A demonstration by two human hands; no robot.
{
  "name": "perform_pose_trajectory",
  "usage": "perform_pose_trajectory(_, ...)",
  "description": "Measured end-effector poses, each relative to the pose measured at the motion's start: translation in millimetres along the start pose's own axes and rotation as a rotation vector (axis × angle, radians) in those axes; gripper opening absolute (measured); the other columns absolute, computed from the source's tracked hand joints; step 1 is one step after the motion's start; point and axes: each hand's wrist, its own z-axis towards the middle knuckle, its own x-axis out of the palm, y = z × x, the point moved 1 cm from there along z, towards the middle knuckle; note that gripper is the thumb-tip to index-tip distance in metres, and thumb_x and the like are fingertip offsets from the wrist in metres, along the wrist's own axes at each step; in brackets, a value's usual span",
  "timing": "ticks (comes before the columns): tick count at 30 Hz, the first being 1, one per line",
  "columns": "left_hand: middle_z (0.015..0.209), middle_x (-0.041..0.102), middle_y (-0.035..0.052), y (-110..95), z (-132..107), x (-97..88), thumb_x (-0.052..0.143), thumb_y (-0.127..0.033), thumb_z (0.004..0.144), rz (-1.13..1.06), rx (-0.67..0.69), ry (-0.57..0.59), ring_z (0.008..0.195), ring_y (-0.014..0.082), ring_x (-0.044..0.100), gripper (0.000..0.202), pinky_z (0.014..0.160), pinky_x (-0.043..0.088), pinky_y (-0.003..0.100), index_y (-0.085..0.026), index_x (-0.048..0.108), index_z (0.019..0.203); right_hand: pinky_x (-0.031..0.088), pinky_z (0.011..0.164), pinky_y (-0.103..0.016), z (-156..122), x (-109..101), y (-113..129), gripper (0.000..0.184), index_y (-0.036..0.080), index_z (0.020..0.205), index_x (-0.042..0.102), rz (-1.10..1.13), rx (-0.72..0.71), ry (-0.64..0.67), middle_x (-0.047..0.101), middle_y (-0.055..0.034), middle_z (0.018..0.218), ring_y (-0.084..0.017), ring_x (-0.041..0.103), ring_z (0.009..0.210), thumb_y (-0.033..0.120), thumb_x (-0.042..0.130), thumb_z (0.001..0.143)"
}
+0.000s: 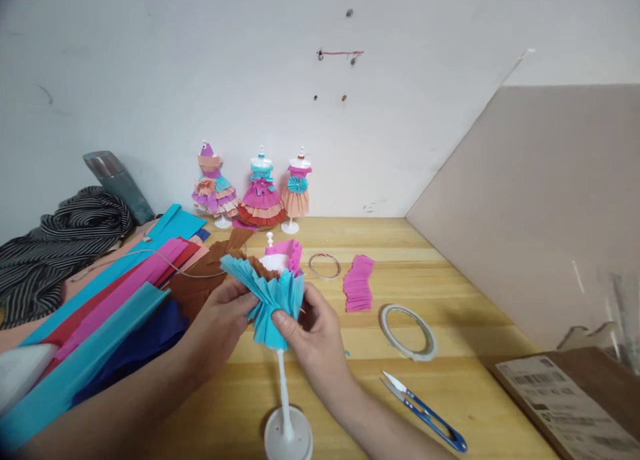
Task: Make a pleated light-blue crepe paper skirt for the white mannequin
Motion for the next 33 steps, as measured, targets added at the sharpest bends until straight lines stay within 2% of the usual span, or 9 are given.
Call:
perform_pose_trajectory(4,0.085,0.071,0.0023,-1.0,-0.9,-0.9,0.072,-0.029,0.072,-0.001,0.02,-0.033,0.081,0.0169,0.063,0.019,0.078,0.046,0.028,-0.019,0.07,0.087,0.054,0.068,-0.032,-1.0,1.5,-0.7,0.037,0.022,0.097,0.062,-0.015,-0.009,0.012,0.069,-0.0053,0.086,-0.021,0.064,0.077,0.049,0.071,0.073)
perform_pose_trajectory(8,0.079,0.069,0.0006,-2.3,-1.9,-2.3,0.068,-0.024,0.074,0.057,0.051,-0.089,0.072,0.0134,0.058,0.013,0.069,0.043,0.024,-0.018,0.069,0.085,0.053,0.066,-0.031,-3.2,4.7,-4.2,0.036,0.021,0.094,0.062,-0.041,-0.016,0.015,0.065,-0.0037,0.08,-0.019,0.061,0.073,0.051,0.07,0.073)
perform_pose_trajectory(14,0.063,0.061,-0.0028,-3.3,-0.4,-5.6,0.061,-0.015,0.068,0.125,0.043,-0.103,0.055,0.0092,0.047,0.006,0.054,0.033,0.022,-0.016,0.066,0.071,0.053,0.065,-0.03,-7.1,10.0,-7.5,0.031,0.022,0.087,0.06,-0.074,-0.027,0.007,0.061,-0.0021,0.075,-0.02,0.061,0.073,0.05,0.067,0.076)
perform_pose_trajectory(19,0.05,0.049,-0.0055,-9.4,1.2,-5.0,0.058,-0.014,0.06,0.154,0.022,-0.149,0.047,0.0071,0.037,0.003,0.047,0.028,0.021,-0.016,0.059,0.057,0.052,0.065,-0.03,-9.6,10.6,-10.9,0.022,0.023,0.086,0.06,-0.1,-0.043,0.007,0.062,-0.0021,0.077,-0.019,0.06,0.073,0.042,0.068,0.078)
perform_pose_trajectory(21,0.048,0.048,-0.0057,-13.2,0.7,-3.6,0.058,-0.014,0.058,0.189,0.041,-0.157,0.046,0.0067,0.037,0.004,0.047,0.028,0.02,-0.015,0.058,0.054,0.051,0.065,-0.029,-10.5,10.8,-10.4,0.019,0.024,0.087,0.06,-0.109,-0.06,0.008,0.062,-0.0018,0.079,-0.018,0.06,0.073,0.039,0.067,0.079)
perform_pose_trajectory(25,0.049,0.052,-0.0055,-19.7,-1.9,-1.3,0.062,-0.013,0.055,0.207,0.086,-0.131,0.046,0.0057,0.039,0.005,0.047,0.032,0.019,-0.014,0.058,0.052,0.051,0.067,-0.03,-11.8,10.3,-5.5,0.013,0.025,0.09,0.061,-0.164,-0.165,-0.006,0.062,-0.0017,0.083,-0.019,0.06,0.076,0.031,0.065,0.08)
perform_pose_trajectory(28,0.052,0.057,-0.0045,-24.7,-6.1,0.6,0.066,-0.011,0.054,0.194,0.088,-0.109,0.049,0.0073,0.047,0.006,0.052,0.04,0.019,-0.014,0.062,0.057,0.05,0.07,-0.032,-13.0,7.8,-2.5,0.017,0.026,0.095,0.06,-0.25,-0.291,-0.045,0.062,-0.0026,0.088,-0.019,0.059,0.079,0.023,0.065,0.079)
perform_pose_trajectory(33,0.054,0.062,-0.002,-35.6,-19.2,7.5,0.067,-0.009,0.051,0.177,0.113,-0.143,0.053,0.012,0.056,0.012,0.055,0.047,0.023,-0.014,0.062,0.061,0.049,0.071,-0.034,-16.9,5.3,-0.4,0.019,0.025,0.091,0.061,-0.381,-0.486,-0.122,0.063,-0.0039,0.089,-0.022,0.059,0.081,0.016,0.063,0.075)
